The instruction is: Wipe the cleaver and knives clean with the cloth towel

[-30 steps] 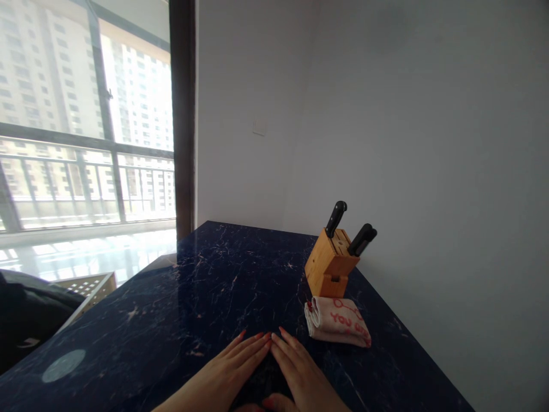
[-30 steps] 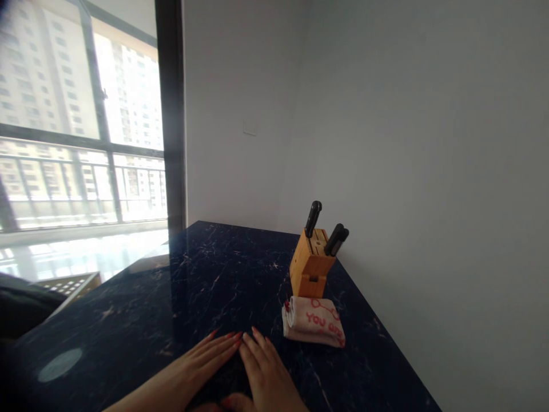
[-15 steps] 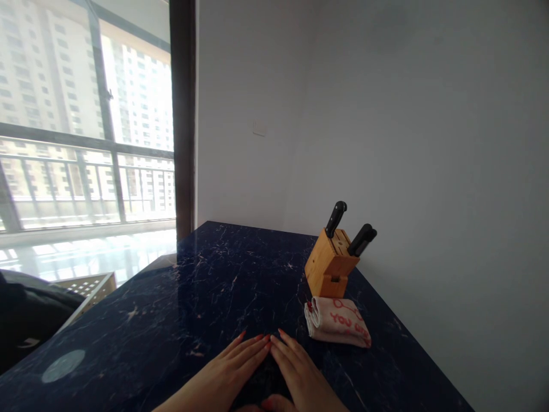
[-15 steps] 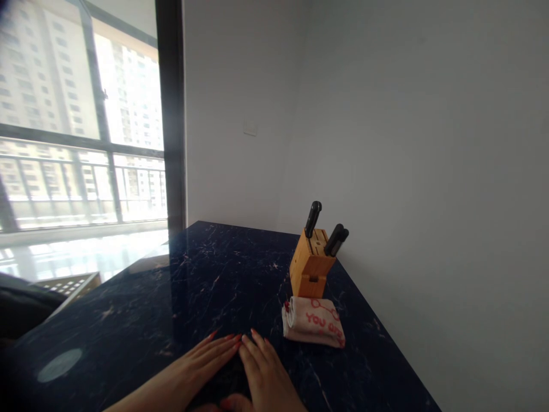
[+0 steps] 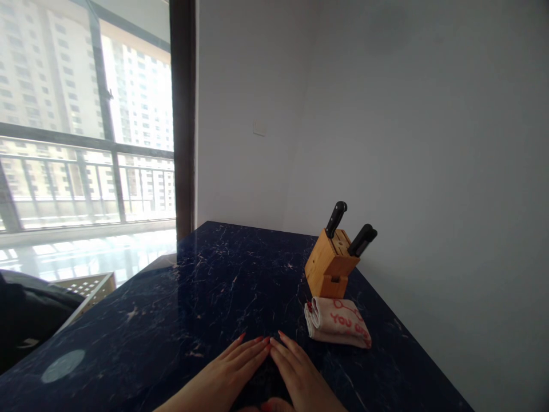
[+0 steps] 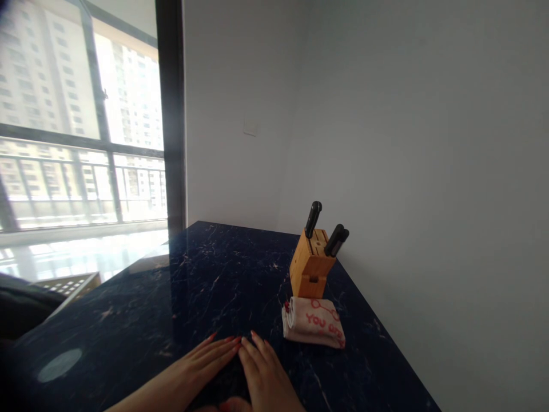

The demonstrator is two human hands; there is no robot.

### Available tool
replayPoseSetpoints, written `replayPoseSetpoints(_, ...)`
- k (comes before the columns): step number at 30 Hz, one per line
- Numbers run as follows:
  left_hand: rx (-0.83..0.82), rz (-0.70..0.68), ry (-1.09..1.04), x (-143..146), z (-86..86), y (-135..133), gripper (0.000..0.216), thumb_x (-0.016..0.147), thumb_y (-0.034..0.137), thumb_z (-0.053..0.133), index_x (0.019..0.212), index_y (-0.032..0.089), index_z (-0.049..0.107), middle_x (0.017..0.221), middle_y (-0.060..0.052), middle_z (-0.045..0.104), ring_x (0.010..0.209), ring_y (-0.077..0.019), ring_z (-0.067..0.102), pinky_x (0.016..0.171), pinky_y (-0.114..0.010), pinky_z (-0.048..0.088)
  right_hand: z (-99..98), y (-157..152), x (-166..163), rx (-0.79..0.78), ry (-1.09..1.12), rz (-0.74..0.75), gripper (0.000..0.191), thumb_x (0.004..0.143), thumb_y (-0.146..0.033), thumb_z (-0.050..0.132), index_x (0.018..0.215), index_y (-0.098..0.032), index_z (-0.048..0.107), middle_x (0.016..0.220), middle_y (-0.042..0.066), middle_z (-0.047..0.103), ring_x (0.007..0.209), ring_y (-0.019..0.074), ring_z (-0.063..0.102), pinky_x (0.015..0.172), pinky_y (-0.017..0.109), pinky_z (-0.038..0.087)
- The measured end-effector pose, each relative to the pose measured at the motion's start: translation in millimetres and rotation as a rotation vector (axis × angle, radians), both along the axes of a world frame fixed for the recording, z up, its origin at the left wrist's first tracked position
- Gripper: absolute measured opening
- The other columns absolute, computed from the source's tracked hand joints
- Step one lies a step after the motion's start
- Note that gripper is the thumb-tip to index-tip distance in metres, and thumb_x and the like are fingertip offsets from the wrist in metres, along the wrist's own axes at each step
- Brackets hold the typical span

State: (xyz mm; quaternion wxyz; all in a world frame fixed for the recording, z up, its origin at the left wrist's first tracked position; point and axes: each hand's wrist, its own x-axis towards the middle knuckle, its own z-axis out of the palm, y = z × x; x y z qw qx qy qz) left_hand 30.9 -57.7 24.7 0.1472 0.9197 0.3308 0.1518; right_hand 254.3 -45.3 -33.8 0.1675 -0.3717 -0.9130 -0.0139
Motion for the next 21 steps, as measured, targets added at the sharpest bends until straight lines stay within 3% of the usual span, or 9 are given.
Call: replayPoseSetpoints(21,-0.008,0.002,-0.011,-0.2,1.2,-0.8,0.065,0.08,0.046,0.05,0.135,0.033,0.018,0.138,-0.001,0.03,0.125,-0.0231,0.032,0.104,-0.043,0.025,0.4,0.0,-2.0,0.009,-0.022,0.005,0.065,0.081,-0.052,0.043,0.132,-0.011,0.032,0.133,0.011,0.039,0.124,0.0261,0.031,0.098,0.039,0.036)
